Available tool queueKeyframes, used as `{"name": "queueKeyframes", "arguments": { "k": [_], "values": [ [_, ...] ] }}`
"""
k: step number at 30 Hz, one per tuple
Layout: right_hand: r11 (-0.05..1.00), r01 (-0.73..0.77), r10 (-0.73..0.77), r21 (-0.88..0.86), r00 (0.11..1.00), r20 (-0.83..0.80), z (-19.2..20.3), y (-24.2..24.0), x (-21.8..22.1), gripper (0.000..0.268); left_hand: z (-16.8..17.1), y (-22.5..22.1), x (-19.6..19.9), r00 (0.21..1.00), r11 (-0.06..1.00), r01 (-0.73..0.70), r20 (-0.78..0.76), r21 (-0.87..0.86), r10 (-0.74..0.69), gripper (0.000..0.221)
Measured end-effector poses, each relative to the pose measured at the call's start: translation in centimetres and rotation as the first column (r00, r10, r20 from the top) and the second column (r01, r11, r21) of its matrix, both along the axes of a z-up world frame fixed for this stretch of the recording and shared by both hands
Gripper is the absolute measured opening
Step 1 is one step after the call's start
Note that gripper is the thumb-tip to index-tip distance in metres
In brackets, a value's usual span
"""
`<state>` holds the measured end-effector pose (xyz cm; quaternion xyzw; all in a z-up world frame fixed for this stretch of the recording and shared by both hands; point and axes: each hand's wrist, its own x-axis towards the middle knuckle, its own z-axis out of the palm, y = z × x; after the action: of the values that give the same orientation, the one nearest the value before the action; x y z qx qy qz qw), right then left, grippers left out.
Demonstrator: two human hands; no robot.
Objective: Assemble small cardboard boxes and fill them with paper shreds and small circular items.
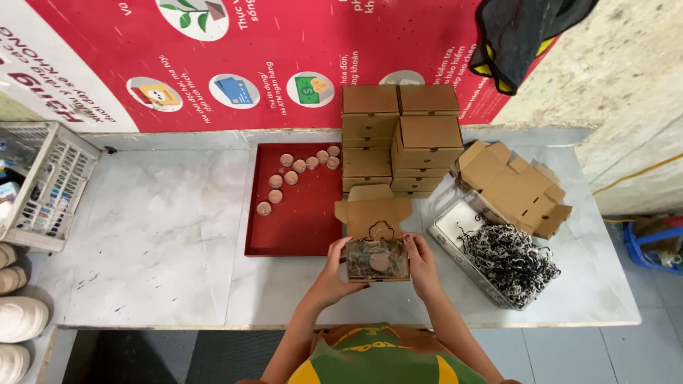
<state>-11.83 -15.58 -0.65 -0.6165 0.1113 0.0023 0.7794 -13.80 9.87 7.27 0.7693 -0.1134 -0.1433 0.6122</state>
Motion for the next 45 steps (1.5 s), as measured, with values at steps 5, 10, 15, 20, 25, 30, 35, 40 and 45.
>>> {"name": "queueKeyframes", "arguments": {
  "k": [5,10,15,20,25,30,35,40,45],
  "values": [
    [0.999,-0.022,0.017,0.042,0.991,0.129,4.2,1.9,1.9,0.022,4.2,1.6,0.8,0.98,0.994,-0.03,0.194,-0.105,0.05,0.117],
    [0.998,0.001,-0.019,0.057,0.944,0.329,8.7,3.6,4.7,0.013,5.1,2.2,2.8,0.957,0.988,-0.101,0.26,-0.116,0.128,0.114],
    [0.999,0.036,-0.036,0.003,0.976,0.215,11.7,3.8,5.8,0.03,5.2,1.5,4.1,0.909,0.947,-0.142,0.341,-0.289,0.241,0.125],
    [0.997,-0.029,0.042,-0.065,0.975,0.219,10.2,2.7,5.6,0.037,2.4,1.6,4.8,0.903,0.945,-0.126,0.359,-0.301,0.235,0.12],
    [0.997,-0.077,0.074,0.021,0.99,0.123,9.4,2.3,4.7,0.054,3.7,1.0,4.8,0.94,0.909,-0.082,0.271,-0.408,0.206,0.101],
    [0.966,-0.167,0.233,-0.195,0.889,0.393,11.0,2.2,4.0,0.054,5.6,0.5,4.4,0.906,0.956,-0.123,0.363,-0.266,0.218,0.093],
    [0.98,-0.156,0.189,-0.126,0.927,0.324,12.2,1.8,3.7,0.052,6.2,-0.4,4.0,0.91,0.951,-0.117,0.352,-0.286,0.218,0.081],
    [0.96,-0.28,0.255,0.026,0.907,0.334,12.7,1.4,3.5,0.063,5.7,-1.0,4.0,0.904,0.972,-0.102,0.387,-0.211,0.179,0.083],
    [0.961,-0.275,0.273,-0.015,0.944,0.183,14.2,1.6,2.9,0.051,5.8,-1.1,3.8,0.905,0.98,-0.063,0.404,-0.187,0.135,0.085]
  ]
}}
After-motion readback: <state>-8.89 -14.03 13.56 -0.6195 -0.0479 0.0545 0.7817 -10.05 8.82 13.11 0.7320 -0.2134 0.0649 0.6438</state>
